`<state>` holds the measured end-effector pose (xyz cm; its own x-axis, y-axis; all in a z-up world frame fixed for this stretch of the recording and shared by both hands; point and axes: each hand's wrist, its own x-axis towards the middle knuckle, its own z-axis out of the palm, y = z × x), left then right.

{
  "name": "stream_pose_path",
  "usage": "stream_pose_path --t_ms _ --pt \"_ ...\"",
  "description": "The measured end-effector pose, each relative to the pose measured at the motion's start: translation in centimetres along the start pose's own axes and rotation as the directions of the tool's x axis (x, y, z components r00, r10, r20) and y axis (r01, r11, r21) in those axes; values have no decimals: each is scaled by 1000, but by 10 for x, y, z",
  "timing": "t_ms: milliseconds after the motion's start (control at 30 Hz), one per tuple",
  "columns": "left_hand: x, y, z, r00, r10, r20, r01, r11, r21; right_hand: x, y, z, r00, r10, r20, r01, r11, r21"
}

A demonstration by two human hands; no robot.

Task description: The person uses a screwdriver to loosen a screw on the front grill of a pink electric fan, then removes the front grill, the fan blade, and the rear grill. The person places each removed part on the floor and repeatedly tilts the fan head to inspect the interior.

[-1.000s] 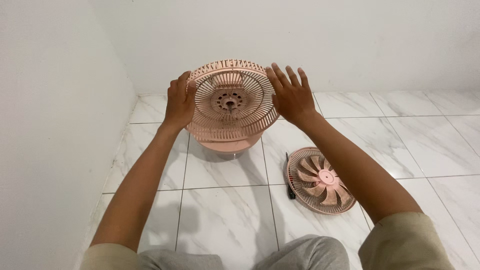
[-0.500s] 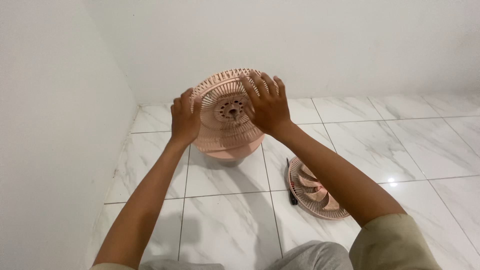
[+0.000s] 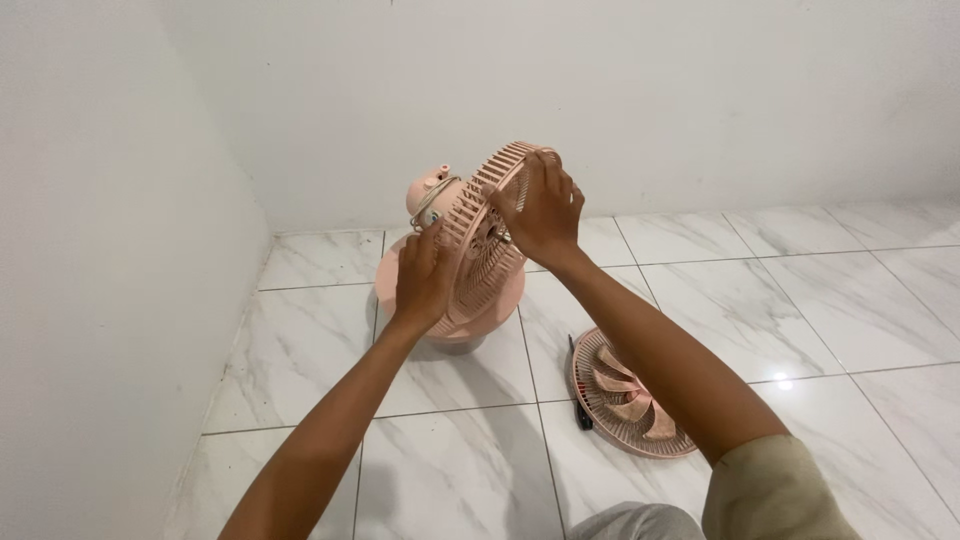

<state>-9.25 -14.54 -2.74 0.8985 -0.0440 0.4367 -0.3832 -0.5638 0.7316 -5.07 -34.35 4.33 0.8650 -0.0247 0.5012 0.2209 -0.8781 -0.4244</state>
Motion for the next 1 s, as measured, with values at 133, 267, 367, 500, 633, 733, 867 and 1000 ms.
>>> stream_pose_path --t_ms 133,267,367,500,633,733,867,1000 --pt "-4 3 4 1000 0 12 1 1000 -27 6 5 13 998 -22 -60 24 999 41" --pt "-2 2 10 999 -12 50 15 998 -64 24 22 16 998 -33 -61 38 996 78" --pt "6 -5 9 996 -32 83 40 995 -89 32 32 13 999 -34 -31 38 985 167" --pt "28 -29 3 993 -64 98 67 997 -30 43 39 13 1000 -15 14 11 966 260" --pt "56 -64 -7 993 -107 58 100 989 111 54 43 14 998 -49 36 30 911 411" --pt "77 -88 -10 983 -169 76 149 963 225 62 50 8 995 -72 64 29 856 516" --pt "98 -106 -6 987 -139 83 123 976 179 69 59 1 986 -56 159 -51 800 598" --pt "111 -108 1 989 -90 121 72 987 142 77 65 0 980 -100 170 -21 803 596"
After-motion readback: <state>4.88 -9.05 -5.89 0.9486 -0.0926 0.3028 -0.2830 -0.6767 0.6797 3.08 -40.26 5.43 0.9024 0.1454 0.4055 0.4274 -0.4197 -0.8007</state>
